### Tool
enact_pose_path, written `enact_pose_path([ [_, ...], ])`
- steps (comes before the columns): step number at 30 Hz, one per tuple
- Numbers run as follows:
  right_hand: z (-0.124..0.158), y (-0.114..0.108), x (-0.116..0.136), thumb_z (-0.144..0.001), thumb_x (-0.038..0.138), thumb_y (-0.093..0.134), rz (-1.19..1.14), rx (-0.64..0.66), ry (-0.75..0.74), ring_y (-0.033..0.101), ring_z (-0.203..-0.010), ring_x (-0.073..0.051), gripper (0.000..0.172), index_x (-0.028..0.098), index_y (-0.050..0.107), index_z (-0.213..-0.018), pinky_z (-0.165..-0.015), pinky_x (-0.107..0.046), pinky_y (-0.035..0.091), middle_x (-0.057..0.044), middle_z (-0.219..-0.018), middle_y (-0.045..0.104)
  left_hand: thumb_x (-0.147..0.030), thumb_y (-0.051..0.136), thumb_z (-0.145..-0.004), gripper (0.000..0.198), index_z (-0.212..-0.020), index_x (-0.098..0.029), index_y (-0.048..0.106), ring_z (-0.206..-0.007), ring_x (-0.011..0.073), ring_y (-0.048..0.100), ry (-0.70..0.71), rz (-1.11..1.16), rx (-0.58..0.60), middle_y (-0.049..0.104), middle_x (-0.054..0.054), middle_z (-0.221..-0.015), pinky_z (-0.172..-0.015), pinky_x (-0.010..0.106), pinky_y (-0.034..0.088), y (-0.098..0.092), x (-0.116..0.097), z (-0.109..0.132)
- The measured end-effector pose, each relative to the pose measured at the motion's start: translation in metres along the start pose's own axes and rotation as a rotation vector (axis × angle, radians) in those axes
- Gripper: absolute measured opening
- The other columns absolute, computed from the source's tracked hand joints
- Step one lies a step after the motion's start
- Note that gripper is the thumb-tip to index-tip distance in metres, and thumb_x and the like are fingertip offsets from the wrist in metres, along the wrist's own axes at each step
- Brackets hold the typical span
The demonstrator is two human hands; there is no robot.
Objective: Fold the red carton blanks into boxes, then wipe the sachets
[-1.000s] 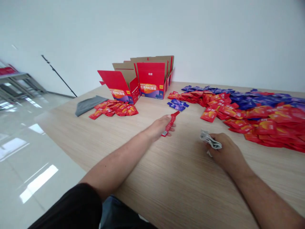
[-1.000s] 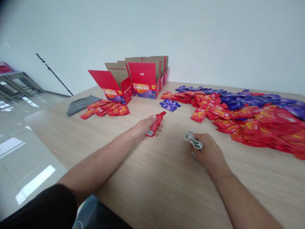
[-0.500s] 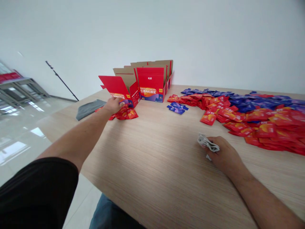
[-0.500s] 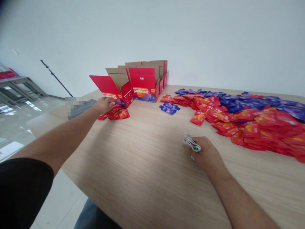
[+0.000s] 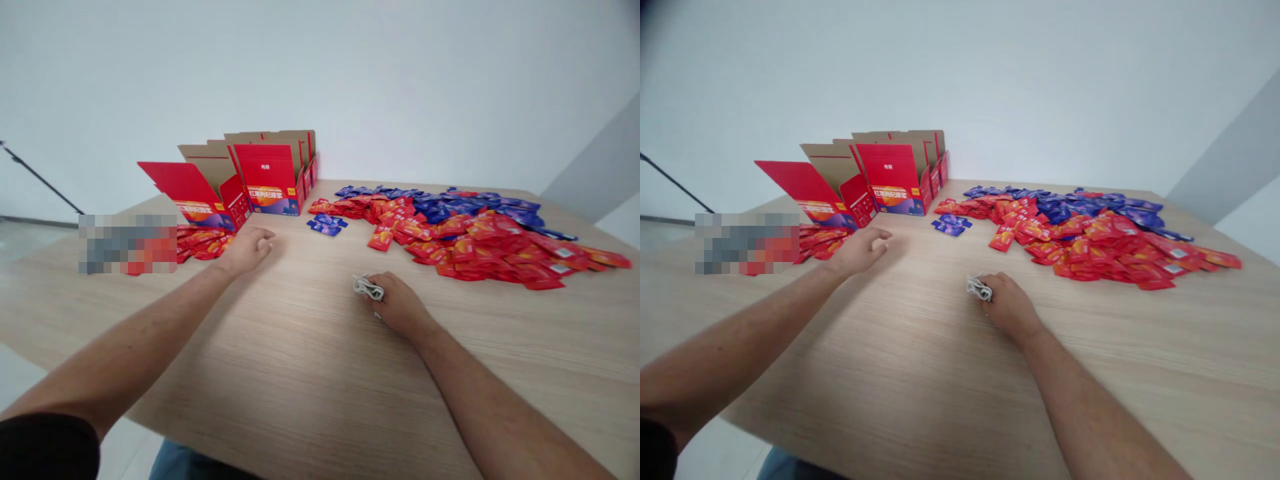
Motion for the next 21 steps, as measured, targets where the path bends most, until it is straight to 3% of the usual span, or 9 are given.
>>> enact_pose_path([
  [5,-0.001,0.000,0.003,-0.092,0.018,0.062,0.005,0.050,0.029,0.062,-0.107,-0.021,0.023,0.019,0.070,-0.113,-0.097,-0.031,0.045,-0.008,-0.111,0.071,-0.028,0.060,-0.087,0.035,-0.119,-0.019,0.071,-0.122,0.0260,0.065,0.121,0.115,0.157,0.072,0.011,-0.128,-0.113,0.036,0.046,0.075,-0.083,-0.019],
  [10,-0.003,-0.002,0.007,-0.093,0.017,0.060,0.018,0.069,0.030,0.062,-0.106,-0.020,0.023,0.020,0.071,-0.114,-0.095,-0.030,0.044,-0.008,-0.109,0.071,-0.026,0.063,-0.089,0.041,-0.128,-0.018,0.068,-0.115,0.0233,0.069,0.096,0.180,0.241,0.074,0.010,-0.125,-0.104,0.031,0.051,0.131,-0.145,-0.062],
  [15,-0.004,-0.004,0.008,-0.094,0.018,0.059,0.019,0.066,0.031,0.063,-0.104,-0.021,0.024,0.021,0.071,-0.114,-0.094,-0.030,0.045,-0.009,-0.108,0.071,-0.033,0.065,-0.092,0.051,-0.139,-0.015,0.060,-0.116,0.0251,0.069,-0.011,0.179,0.274,0.074,0.012,-0.124,-0.101,0.032,0.050,0.170,-0.181,-0.109],
  [21,-0.004,-0.002,0.008,-0.094,0.021,0.060,0.026,0.068,0.039,0.063,-0.106,-0.021,0.023,0.022,0.071,-0.114,-0.097,-0.031,0.045,-0.008,-0.108,0.070,-0.053,0.073,-0.085,0.068,-0.139,-0.014,0.058,-0.129,0.0320,0.063,-0.141,0.181,0.236,0.067,0.021,-0.138,-0.104,0.037,0.047,0.201,-0.206,-0.144],
])
Point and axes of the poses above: each hand's wrist, its own z-axis away from the middle knuckle, its own y-axis out of the palm, x = y × z, the point moved 8 cm from there along -z, towards the middle knuckle
